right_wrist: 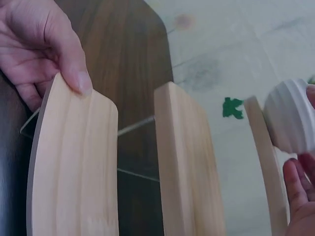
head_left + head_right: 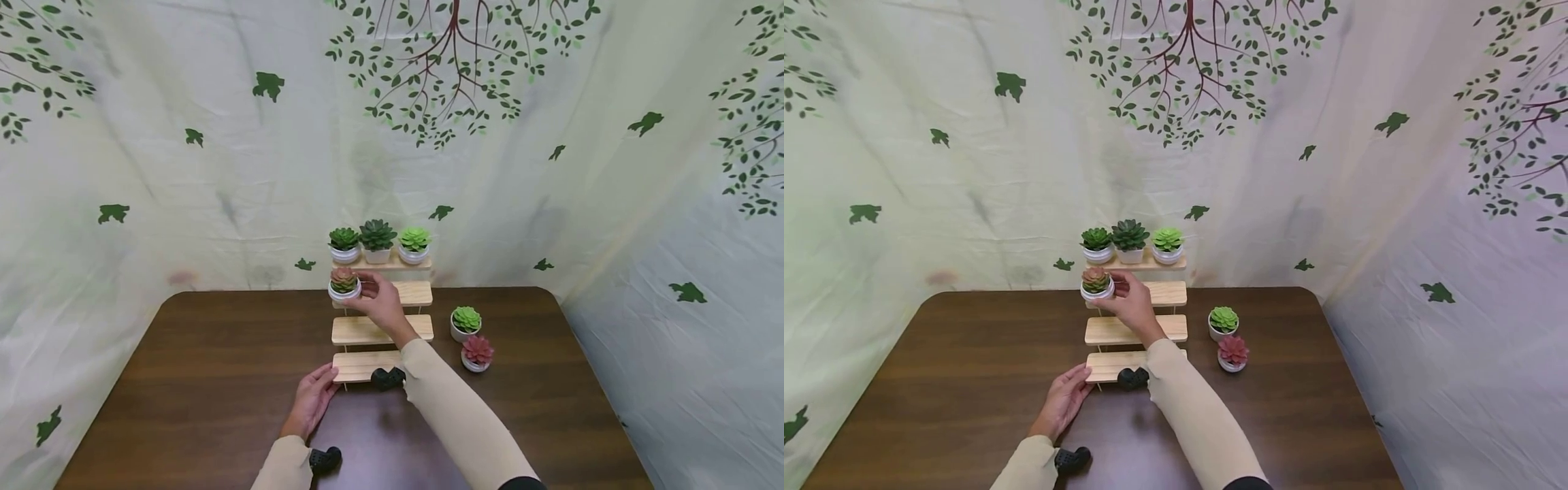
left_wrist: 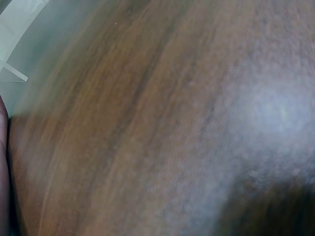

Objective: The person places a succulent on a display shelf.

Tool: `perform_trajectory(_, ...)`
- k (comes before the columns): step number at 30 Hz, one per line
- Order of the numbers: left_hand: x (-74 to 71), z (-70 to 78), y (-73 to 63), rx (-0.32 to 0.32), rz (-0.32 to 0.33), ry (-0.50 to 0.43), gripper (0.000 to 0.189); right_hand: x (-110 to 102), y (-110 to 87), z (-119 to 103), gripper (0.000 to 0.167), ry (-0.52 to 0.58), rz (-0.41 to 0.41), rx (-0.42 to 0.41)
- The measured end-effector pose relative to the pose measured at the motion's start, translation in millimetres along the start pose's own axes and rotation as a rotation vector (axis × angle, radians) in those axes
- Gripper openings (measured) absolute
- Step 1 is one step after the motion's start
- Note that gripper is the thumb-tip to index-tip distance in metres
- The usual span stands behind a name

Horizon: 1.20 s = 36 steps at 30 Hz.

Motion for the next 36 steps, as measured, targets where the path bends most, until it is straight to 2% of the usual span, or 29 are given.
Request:
perform_trajectory(9,-1.1,0.7,0.8,0.012,-0.012,0.012,0.018,-34,-11.9,0,0.045,0.038,0.014,-0.016)
perform_trajectory(13,-2.9,1.8,1.3,0.005,0.009,0.008,0.019,-53,-17.3,3,0.043,0.058,0.037,-0.031)
perform_trajectory(16,-2.4,2.3,1.3,0.012,0.0,0.004,0.021,-69,-22.8,2,0.043,0.086,0.058,-0.056)
perform_trajectory(22,-0.7,-1.4,1.0,-0.008,0.009,-0.003,0.018,-109,-44.7,-11,0.036,0.107,0.189,-0.125)
perform_trajectory(31,-1.8,-2.7,1.9,-0.016,0.036,0.006,0.013,-164,-60.9,24,0.04,0.078,0.304,-0.104)
perform_trajectory(36,-2.6,-2.5,2.3,-0.014,0.031,0.006,0.014,-186,-73.5,39,0.044,0.065,0.324,-0.062)
Point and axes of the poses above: each hand's wrist, its own y-axis towards the middle knuckle, its own x-axis out of the palm, z = x × y, the point moved 7 cm from there along y, towards the middle knuckle, and after that the axes turned 3 degrees about x, right-handed, at the moved point
